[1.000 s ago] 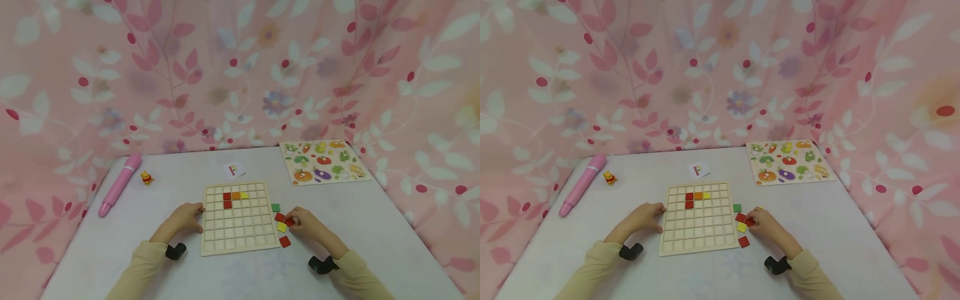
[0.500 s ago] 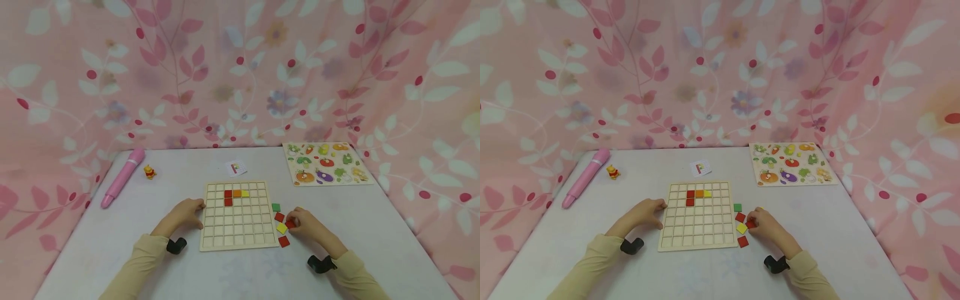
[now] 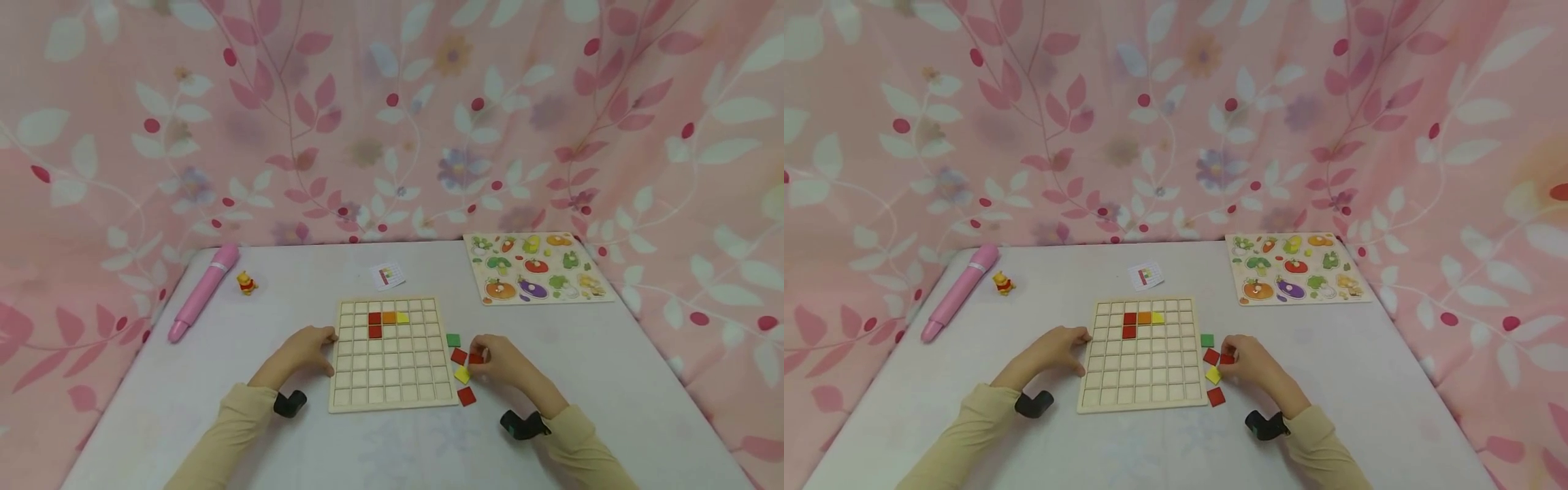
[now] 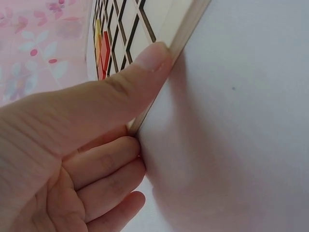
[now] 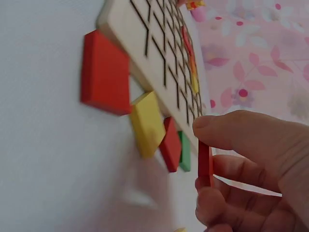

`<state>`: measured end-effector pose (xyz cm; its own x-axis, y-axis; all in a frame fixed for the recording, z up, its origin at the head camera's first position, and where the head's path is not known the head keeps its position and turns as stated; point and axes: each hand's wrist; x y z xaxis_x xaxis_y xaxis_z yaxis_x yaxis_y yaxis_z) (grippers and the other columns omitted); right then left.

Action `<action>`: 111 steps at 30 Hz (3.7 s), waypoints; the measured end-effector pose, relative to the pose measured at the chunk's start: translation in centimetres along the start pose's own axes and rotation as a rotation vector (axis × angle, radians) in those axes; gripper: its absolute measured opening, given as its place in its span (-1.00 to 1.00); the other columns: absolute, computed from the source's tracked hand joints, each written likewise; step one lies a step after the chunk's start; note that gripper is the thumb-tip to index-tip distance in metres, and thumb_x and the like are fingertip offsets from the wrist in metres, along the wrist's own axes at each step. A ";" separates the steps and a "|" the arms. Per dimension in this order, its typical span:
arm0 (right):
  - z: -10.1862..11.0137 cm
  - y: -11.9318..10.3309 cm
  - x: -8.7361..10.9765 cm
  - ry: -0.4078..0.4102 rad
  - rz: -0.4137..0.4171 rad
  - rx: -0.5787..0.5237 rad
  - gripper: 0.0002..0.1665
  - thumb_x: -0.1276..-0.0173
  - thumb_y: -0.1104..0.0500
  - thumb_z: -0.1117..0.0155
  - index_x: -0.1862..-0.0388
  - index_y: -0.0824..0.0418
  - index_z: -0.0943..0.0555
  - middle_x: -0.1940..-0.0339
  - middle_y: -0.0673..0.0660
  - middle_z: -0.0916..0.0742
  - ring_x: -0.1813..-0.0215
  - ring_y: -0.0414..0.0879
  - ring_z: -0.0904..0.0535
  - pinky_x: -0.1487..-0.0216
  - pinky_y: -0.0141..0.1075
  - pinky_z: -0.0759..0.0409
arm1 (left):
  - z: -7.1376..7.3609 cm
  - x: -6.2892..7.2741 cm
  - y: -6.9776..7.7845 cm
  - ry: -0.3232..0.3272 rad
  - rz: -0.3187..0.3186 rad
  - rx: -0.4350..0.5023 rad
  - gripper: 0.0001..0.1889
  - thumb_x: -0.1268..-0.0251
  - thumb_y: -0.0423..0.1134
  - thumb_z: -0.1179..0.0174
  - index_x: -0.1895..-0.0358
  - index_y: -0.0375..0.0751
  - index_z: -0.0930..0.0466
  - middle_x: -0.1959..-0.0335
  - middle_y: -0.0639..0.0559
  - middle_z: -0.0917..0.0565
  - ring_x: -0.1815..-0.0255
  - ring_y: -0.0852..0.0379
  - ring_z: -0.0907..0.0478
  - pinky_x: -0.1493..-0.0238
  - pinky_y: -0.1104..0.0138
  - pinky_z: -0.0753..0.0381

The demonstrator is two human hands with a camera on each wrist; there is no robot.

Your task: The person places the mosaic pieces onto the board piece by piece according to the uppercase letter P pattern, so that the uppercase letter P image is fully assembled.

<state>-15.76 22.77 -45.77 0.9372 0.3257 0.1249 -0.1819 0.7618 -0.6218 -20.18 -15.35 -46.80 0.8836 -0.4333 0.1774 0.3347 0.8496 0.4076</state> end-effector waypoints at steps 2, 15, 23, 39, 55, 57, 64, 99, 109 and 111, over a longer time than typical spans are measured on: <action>0.1 -0.4 -0.2 0.007 0.035 -0.007 -0.75 -0.02 0.19 -0.40 0.34 0.22 -0.53 0.49 0.00 -0.52 0.42 -0.12 -0.39 0.45 -0.36 -0.45 | 0.0 0.0 0.0 0.002 0.006 -0.003 -0.39 0.51 -0.16 -0.53 0.17 -0.17 -0.52 0.13 -0.02 -0.60 0.08 -0.07 -0.46 0.05 0.13 -0.40; -0.4 -3.0 -1.8 -0.044 0.360 -0.008 -0.71 -0.04 0.26 -0.37 0.22 0.32 -0.60 0.40 -0.03 -0.55 0.47 -0.18 -0.38 0.48 -0.41 -0.43 | 0.0 0.0 0.2 0.005 0.012 -0.002 -0.39 0.52 -0.16 -0.53 0.17 -0.17 -0.52 0.13 -0.03 -0.59 0.08 -0.07 -0.46 0.04 0.13 -0.39; -1.6 -5.1 -3.8 -0.058 0.412 -0.003 -0.68 -0.06 0.27 -0.35 0.16 0.32 -0.61 0.36 -0.02 -0.57 0.48 -0.21 -0.40 0.46 -0.42 -0.45 | 0.0 0.1 0.2 -0.003 0.004 0.001 -0.38 0.50 -0.17 -0.53 0.16 -0.19 -0.51 0.10 -0.03 -0.59 0.05 -0.08 -0.45 0.02 0.13 -0.38; -3.4 -8.6 -8.1 -0.028 0.544 0.047 -0.70 -0.05 0.27 -0.36 0.21 0.36 -0.61 0.43 0.02 -0.53 0.48 -0.22 -0.43 0.43 -0.44 -0.44 | 0.1 -0.3 0.0 -0.001 0.005 -0.005 -0.37 0.50 -0.16 -0.53 0.14 -0.18 -0.51 0.09 -0.03 -0.59 0.02 -0.06 -0.45 0.01 0.15 -0.38; -8.2 -8.8 -10.8 -0.110 0.457 0.071 -0.82 -0.07 0.23 -0.35 0.30 0.23 -0.63 0.40 -0.04 -0.51 0.37 -0.20 -0.35 0.39 -0.46 -0.38 | -0.3 0.1 -0.2 -0.006 0.026 0.012 -0.37 0.51 -0.18 -0.53 0.15 -0.20 -0.51 0.10 -0.05 -0.59 0.04 -0.09 -0.45 0.01 0.13 -0.38; -8.3 -8.9 -10.8 -0.124 0.447 0.060 -0.80 -0.08 0.22 -0.35 0.28 0.23 -0.64 0.38 -0.04 -0.53 0.34 -0.20 -0.36 0.37 -0.47 -0.39 | -0.3 0.2 -0.3 -0.010 0.029 0.014 -0.36 0.51 -0.18 -0.53 0.14 -0.20 -0.51 0.10 -0.05 -0.59 0.03 -0.09 -0.44 0.01 0.13 -0.37; -8.5 -8.3 -10.8 -0.104 0.430 0.078 -0.75 -0.08 0.18 -0.36 0.23 0.21 -0.65 0.32 -0.06 -0.56 0.26 -0.23 -0.40 0.23 -0.47 -0.42 | -0.3 -0.1 0.1 -0.008 0.005 0.004 -0.38 0.49 -0.16 -0.52 0.15 -0.19 -0.50 0.10 -0.04 -0.59 0.03 -0.09 -0.45 0.01 0.13 -0.37; -8.0 -8.5 -10.8 -0.098 0.468 0.066 -0.81 -0.12 0.27 -0.30 0.24 0.24 -0.64 0.30 -0.02 -0.63 0.23 -0.20 -0.48 0.20 -0.44 -0.45 | 0.3 -0.2 0.8 -0.012 0.058 -0.025 -0.38 0.48 -0.18 -0.52 0.14 -0.17 -0.50 0.10 -0.05 -0.58 0.04 -0.10 -0.44 0.01 0.12 -0.37; -7.6 -8.8 -10.2 -0.099 0.436 0.058 -0.80 -0.11 0.26 -0.31 0.23 0.24 -0.63 0.29 0.00 -0.64 0.23 -0.17 -0.49 0.20 -0.43 -0.46 | 0.1 -0.1 0.8 -0.020 0.049 -0.027 -0.36 0.51 -0.15 -0.52 0.14 -0.19 -0.50 0.11 -0.08 -0.58 0.05 -0.10 -0.45 0.02 0.11 -0.39; -7.2 -9.0 -9.7 -0.092 0.430 0.048 -0.79 -0.12 0.26 -0.31 0.22 0.25 -0.63 0.28 0.02 -0.65 0.31 -0.17 -0.49 0.27 -0.42 -0.46 | 0.1 -0.1 0.8 -0.020 0.048 -0.024 -0.36 0.51 -0.15 -0.52 0.14 -0.18 -0.50 0.10 -0.07 -0.58 0.05 -0.09 -0.45 0.02 0.12 -0.39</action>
<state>-21.06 8.78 -46.96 0.7435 0.6653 -0.0675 -0.5650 0.5709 -0.5957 -20.01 -14.67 -46.39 0.8922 -0.3972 0.2148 0.2998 0.8768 0.3760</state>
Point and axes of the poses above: each hand's wrist, its own x-axis away from the middle knuckle, its own z-axis out of the back of the hand, y = z × x
